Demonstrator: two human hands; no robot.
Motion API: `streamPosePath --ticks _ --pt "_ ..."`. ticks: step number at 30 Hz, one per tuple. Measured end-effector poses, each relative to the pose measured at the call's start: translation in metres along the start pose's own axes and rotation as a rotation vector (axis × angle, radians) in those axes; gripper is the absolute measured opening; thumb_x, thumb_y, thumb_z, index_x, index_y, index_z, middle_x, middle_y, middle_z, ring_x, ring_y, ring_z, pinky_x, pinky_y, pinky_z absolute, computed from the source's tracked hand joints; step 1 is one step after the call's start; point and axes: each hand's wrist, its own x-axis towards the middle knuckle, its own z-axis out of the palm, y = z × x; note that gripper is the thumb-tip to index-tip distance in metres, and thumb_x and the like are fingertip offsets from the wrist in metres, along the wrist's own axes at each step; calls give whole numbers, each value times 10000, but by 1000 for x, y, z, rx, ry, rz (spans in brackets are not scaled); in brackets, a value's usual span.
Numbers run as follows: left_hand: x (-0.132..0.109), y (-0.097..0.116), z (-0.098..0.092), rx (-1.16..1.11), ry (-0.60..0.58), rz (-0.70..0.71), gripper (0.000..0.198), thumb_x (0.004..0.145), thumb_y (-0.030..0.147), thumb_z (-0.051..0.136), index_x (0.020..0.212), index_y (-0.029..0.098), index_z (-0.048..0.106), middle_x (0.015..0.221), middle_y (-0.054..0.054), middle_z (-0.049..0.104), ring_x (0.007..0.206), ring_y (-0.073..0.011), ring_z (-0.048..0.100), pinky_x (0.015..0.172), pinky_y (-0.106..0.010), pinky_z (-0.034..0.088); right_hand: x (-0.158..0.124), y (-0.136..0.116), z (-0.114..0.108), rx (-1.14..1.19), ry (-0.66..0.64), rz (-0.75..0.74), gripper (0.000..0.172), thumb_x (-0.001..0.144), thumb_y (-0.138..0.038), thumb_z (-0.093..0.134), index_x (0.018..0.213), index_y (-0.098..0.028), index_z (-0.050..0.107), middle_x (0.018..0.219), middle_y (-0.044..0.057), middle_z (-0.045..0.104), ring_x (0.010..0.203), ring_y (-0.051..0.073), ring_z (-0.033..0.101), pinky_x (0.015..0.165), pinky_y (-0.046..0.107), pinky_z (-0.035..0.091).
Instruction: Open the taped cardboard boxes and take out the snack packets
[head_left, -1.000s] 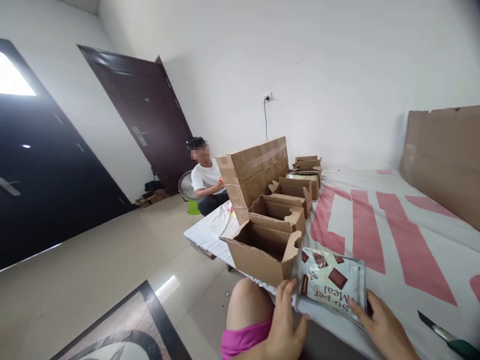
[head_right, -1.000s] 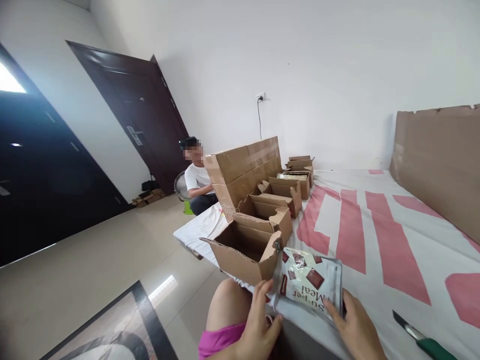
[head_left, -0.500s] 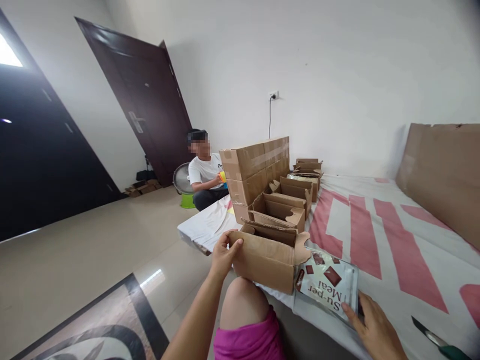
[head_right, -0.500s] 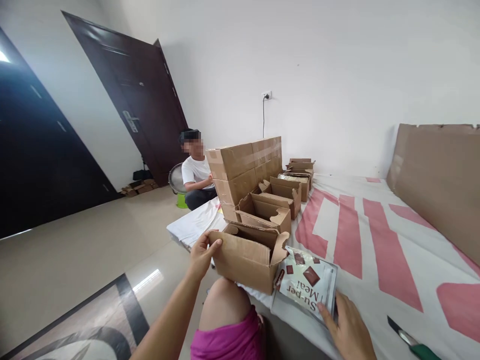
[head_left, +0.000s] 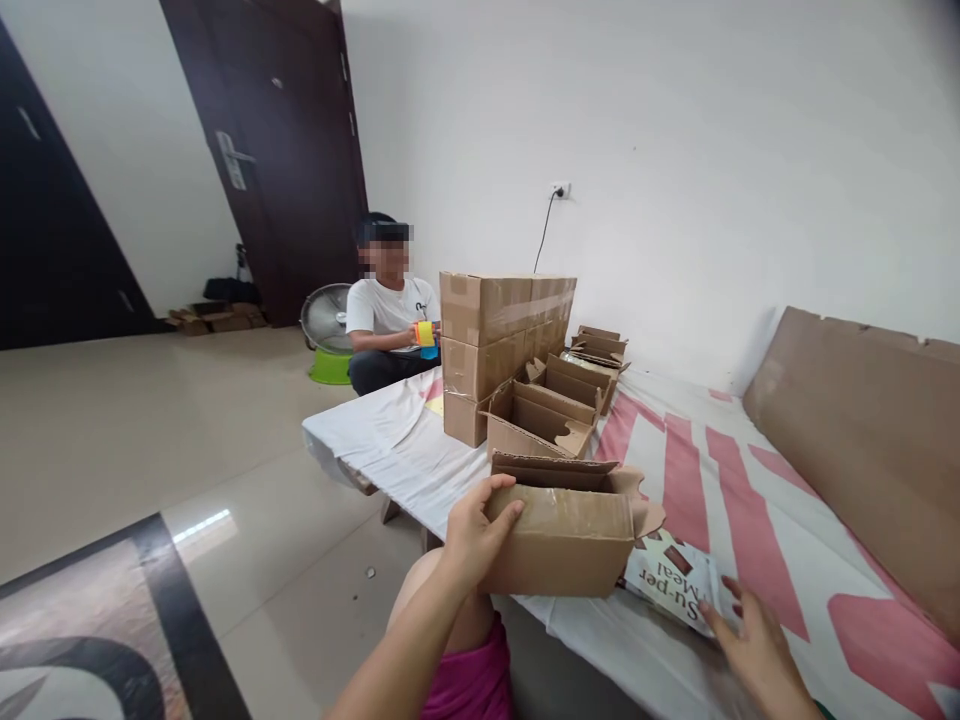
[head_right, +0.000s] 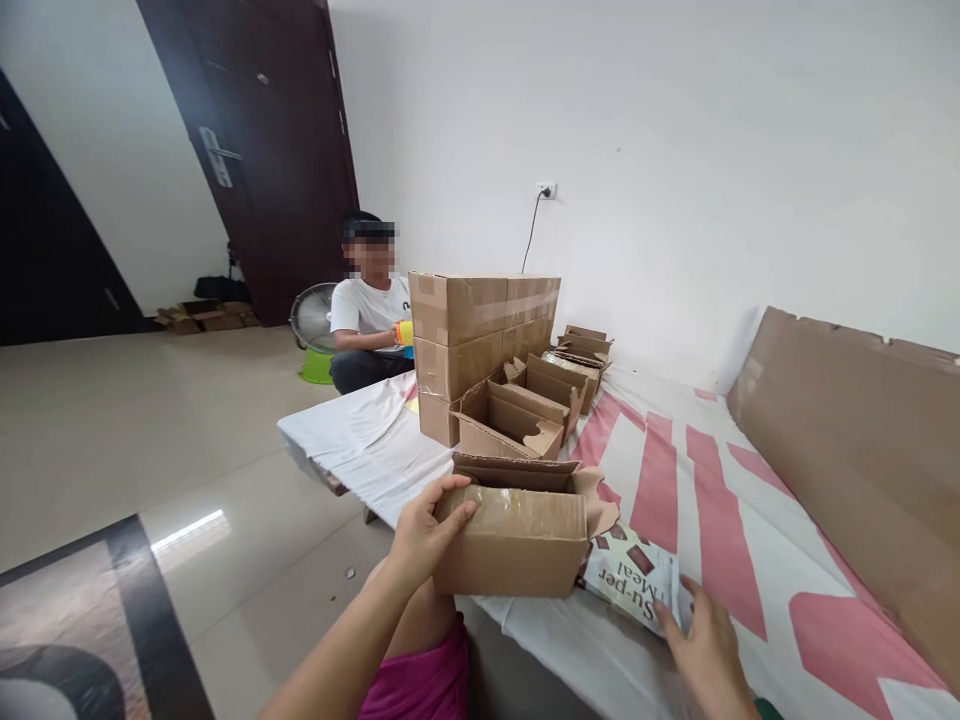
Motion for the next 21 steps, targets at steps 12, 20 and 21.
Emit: streamPosePath --ticks 12,20,21 --pt "-2 -1 -8 89 -58 97 277 890 335 500 1105 230 641 1125 -60 712 1065 -236 650 932 -387 501 -17 -187 0 -65 -73 -1033 311 920 -192 492 1224 -245 524 1157 88 633 1139 258 566 967 475 488" --pt "-5 2 -14 16 -87 93 352 935 317 417 1245 236 561 1230 -61 664 1144 -228 608 981 -380 467 -14 -209 28 -155 -139 -1080 457 916 -239 499 1366 -187 443 1335 121 558 1257 286 490 1024 509 453" --pt "-5 2 -15 8 -97 95 355 934 314 419 1253 238 557 1240 -62 657 1149 -230 603 986 -382 462 -13 -208 29 -152 -131 -1069 462 913 -244 503 1368 -188 442 1334 121 560 1255 287 494 1024 510 453"
